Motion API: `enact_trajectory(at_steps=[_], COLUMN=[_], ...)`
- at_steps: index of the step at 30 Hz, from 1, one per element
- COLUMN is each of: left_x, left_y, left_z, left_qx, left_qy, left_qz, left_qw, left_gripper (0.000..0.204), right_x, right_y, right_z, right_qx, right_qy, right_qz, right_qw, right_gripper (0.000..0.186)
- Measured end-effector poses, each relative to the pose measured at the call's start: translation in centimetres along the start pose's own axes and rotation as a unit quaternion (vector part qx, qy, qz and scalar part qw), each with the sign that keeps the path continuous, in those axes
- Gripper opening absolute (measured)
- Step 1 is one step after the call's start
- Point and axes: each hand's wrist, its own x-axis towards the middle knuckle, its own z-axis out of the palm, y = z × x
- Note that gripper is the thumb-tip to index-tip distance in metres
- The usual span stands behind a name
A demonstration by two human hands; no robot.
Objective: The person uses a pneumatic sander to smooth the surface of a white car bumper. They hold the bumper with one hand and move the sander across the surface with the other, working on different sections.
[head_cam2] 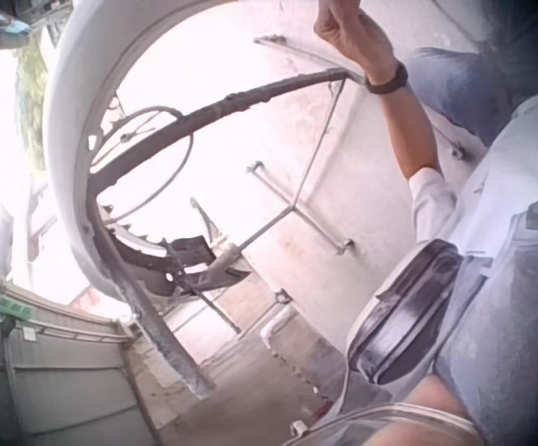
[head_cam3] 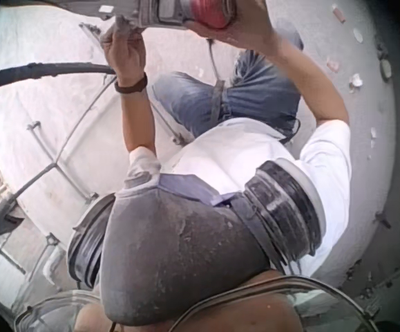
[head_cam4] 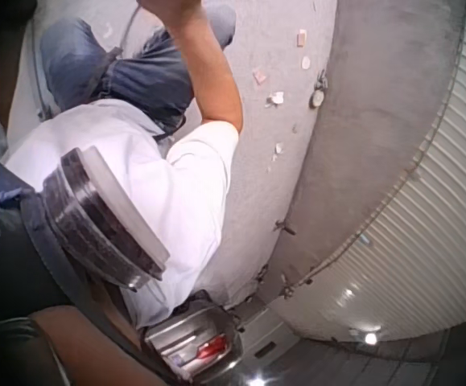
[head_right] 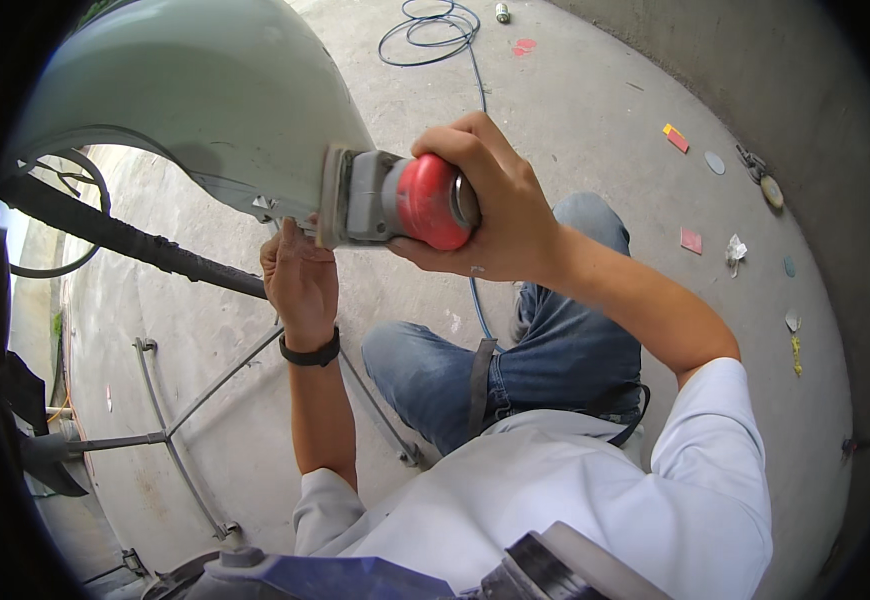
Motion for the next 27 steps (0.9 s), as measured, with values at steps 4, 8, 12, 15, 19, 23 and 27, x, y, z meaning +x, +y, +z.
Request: enact_trajectory(at_steps=[4,8,12,15,19,23,27], left_x=[-0.2,0.0,-1.5,-2.1,-0.4,1.2,1.3], left_y=[-0.1,0.1,1.2,1.5,1.4,2.4,3.0], left_z=[-1.2,-2.8,-2.8,-2.1,-1.8,-2.3,-2.3], left_qx=[-0.049,-0.044,0.063,0.170,0.291,0.003,0.039], left_qy=[0.039,0.017,0.045,0.073,0.089,0.013,-0.024], left_qz=[-0.063,-0.101,-0.071,-0.038,0.002,-0.116,-0.120], left_qw=[0.996,0.994,0.994,0.982,0.953,0.993,0.992], left_gripper=[0.032,0.036,0.037,0.037,0.039,0.083,0.068], right_x=[-2.2,1.5,5.5,4.4,-0.4,-4.4,-3.5], right_y=[-1.9,-5.1,-7.5,-8.0,-7.1,-5.7,-5.7], right_z=[0.1,0.6,3.4,3.3,2.1,2.1,3.3], right_qx=[-0.063,-0.133,-0.168,-0.196,-0.213,-0.230,-0.251], right_qy=[0.055,0.054,0.118,0.123,0.074,0.049,0.113], right_qz=[0.019,-0.007,-0.061,-0.071,-0.035,-0.025,-0.035], right_qw=[0.996,0.990,0.977,0.970,0.974,0.972,0.961], right_gripper=[0.081,0.057,0.029,0.036,0.050,0.054,0.034])
